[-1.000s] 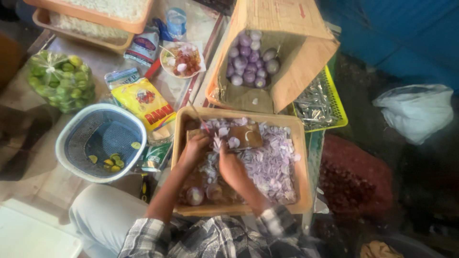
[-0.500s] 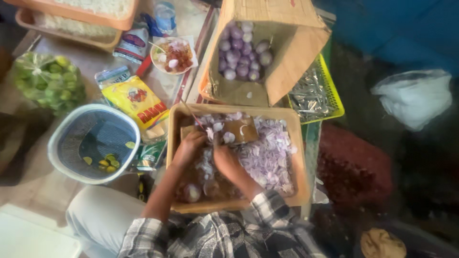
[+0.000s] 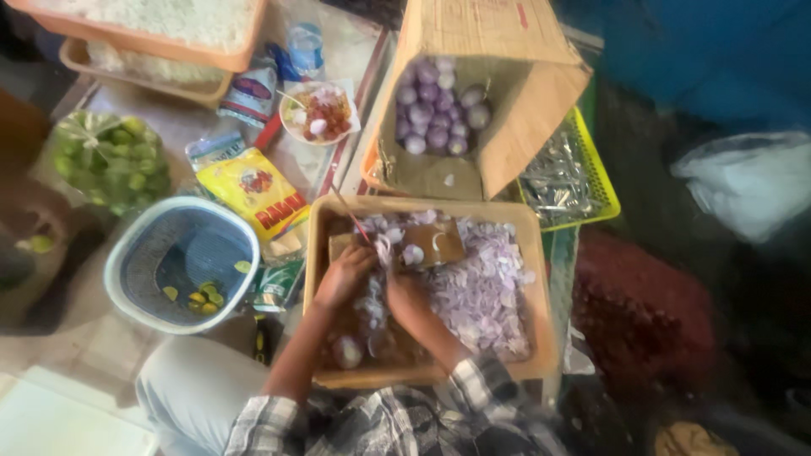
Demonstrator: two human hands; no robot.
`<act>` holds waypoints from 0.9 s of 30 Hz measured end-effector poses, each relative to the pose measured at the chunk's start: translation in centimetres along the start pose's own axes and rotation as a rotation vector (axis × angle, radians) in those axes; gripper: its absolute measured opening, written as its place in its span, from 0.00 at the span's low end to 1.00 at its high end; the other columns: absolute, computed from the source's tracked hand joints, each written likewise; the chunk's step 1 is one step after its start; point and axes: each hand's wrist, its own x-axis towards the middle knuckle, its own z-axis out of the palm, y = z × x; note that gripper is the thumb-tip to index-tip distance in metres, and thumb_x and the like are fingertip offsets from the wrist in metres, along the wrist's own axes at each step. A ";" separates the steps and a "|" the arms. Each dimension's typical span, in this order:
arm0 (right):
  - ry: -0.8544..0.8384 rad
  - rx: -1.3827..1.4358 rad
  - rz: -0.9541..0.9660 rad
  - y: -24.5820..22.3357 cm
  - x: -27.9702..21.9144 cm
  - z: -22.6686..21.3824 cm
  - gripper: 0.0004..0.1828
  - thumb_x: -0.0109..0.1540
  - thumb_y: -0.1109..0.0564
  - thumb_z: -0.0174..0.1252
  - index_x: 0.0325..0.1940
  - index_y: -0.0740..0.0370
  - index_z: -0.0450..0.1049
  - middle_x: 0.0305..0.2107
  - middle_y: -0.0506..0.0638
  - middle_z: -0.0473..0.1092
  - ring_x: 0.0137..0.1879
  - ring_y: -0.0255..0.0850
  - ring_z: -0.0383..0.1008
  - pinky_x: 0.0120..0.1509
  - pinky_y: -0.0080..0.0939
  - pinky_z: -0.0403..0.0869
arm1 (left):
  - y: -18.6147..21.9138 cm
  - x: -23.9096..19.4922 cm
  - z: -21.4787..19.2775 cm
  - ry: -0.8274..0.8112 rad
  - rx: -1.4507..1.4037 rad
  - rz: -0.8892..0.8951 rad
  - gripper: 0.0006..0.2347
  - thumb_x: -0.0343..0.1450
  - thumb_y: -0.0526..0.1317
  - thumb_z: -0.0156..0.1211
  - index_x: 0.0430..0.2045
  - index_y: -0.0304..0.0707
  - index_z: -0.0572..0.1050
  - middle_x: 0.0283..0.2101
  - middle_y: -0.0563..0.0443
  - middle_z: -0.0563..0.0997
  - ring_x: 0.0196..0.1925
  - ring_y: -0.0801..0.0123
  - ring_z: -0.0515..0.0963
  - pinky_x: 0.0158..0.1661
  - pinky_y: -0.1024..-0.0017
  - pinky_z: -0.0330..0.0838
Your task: The person slices onions using a fixed blade on a wooden board. They pick up onions from a cardboard box, slice them against the blade, and gather the sliced pieces in a tray.
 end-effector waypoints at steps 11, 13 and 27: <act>0.249 0.462 -0.149 -0.4 -2.7 -6.7 0.31 0.68 0.60 0.47 0.76 0.68 0.52 0.42 0.78 0.73 0.44 0.74 0.76 0.43 0.63 0.76 | 7.3 -2.5 -3.3 0.166 0.034 -0.246 0.20 0.59 0.27 0.54 0.47 0.25 0.77 0.55 0.34 0.78 0.57 0.43 0.74 0.56 0.57 0.72; 0.079 0.481 0.060 1.3 -3.3 -7.9 0.28 0.69 0.58 0.49 0.73 0.66 0.55 0.38 0.74 0.74 0.42 0.71 0.77 0.41 0.63 0.76 | 9.2 -4.8 -3.9 0.125 0.012 -0.323 0.15 0.61 0.29 0.57 0.41 0.30 0.78 0.52 0.37 0.79 0.56 0.45 0.75 0.55 0.58 0.72; -0.124 0.245 0.143 -0.4 -4.7 0.6 0.45 0.67 0.56 0.52 0.78 0.74 0.33 0.19 0.63 0.72 0.22 0.61 0.74 0.23 0.58 0.70 | 10.7 -10.8 2.1 -0.488 0.318 -0.717 0.13 0.64 0.44 0.62 0.39 0.40 0.78 0.45 0.41 0.78 0.53 0.46 0.75 0.41 0.58 0.81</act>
